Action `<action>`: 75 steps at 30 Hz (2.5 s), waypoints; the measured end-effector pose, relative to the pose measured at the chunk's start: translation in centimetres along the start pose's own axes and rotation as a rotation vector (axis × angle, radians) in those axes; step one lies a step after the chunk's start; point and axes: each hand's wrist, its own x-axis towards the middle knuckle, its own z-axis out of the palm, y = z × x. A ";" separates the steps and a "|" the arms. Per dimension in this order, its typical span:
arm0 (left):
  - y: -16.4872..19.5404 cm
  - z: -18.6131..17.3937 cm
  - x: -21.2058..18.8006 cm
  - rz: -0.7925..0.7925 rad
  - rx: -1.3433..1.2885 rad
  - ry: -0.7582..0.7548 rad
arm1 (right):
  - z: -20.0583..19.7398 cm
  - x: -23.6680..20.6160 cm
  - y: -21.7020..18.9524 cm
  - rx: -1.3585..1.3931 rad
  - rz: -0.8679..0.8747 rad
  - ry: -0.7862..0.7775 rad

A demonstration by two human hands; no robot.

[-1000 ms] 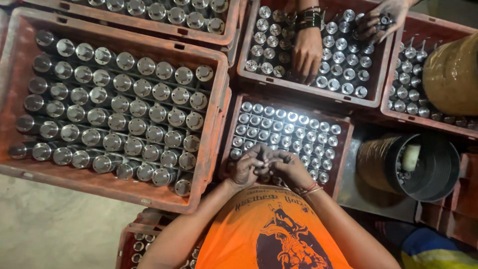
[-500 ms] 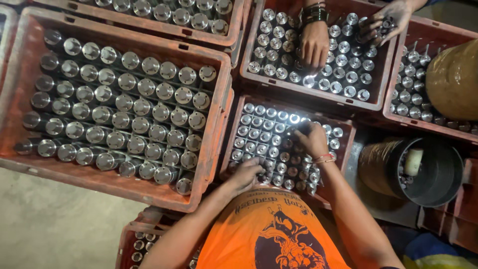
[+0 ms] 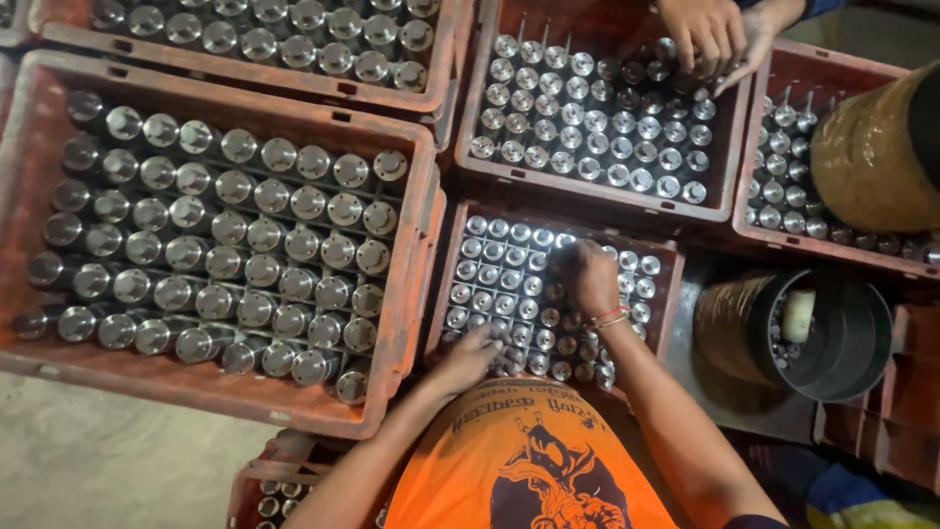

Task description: The person repeatedly picks small cylindrical metal parts from a metal bucket and places them into grid slots in red plastic crates. A second person works alongside, performing the same task in adjacent crates. The camera wearer continues filling the crate slots throughout the clip.

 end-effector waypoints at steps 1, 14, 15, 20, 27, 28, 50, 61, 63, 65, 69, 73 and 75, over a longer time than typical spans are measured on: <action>0.1 0.0 0.0 -0.085 0.058 0.018 | 0.1 -0.3 0.0 -0.023 0.004 0.006; -2.0 -0.9 0.8 -0.088 0.272 0.052 | -1.8 -1.8 -1.2 -0.041 -0.127 -0.168; -1.9 -0.9 0.8 -0.116 0.296 0.029 | -1.7 -1.7 -1.0 -0.008 -0.153 -0.174; -0.8 -0.7 1.0 -0.158 0.194 0.033 | 0.1 -0.9 0.1 -0.176 -0.108 -0.185; 0.6 1.1 3.0 0.056 0.202 0.227 | -1.8 -1.3 -2.2 -0.146 0.031 -0.202; 1.2 1.2 3.3 0.072 0.308 0.236 | -2.5 -2.2 -3.3 -0.052 -0.003 -0.140; -2.4 5.9 4.5 0.059 -0.185 0.240 | -2.6 -2.4 4.6 -0.223 -0.093 -0.233; -3.4 8.7 5.1 0.096 -0.004 0.373 | -6.0 -5.8 1.5 0.226 -0.259 -0.508; -3.4 8.4 5.5 0.139 0.114 0.342 | -6.4 -8.0 0.1 0.240 -0.225 -0.536; -3.4 8.4 6.0 0.004 0.069 0.284 | -6.7 -9.0 -0.3 0.203 -0.173 -0.533; -2.6 9.3 7.7 0.092 -0.024 0.182 | -6.9 -8.7 1.1 0.113 -0.202 -0.342; -1.3 9.6 9.4 0.155 0.044 0.125 | -6.8 -6.5 3.9 -0.013 0.004 -0.031; -0.8 9.4 9.4 0.260 0.189 0.117 | -6.7 -5.1 5.3 0.055 0.046 -0.025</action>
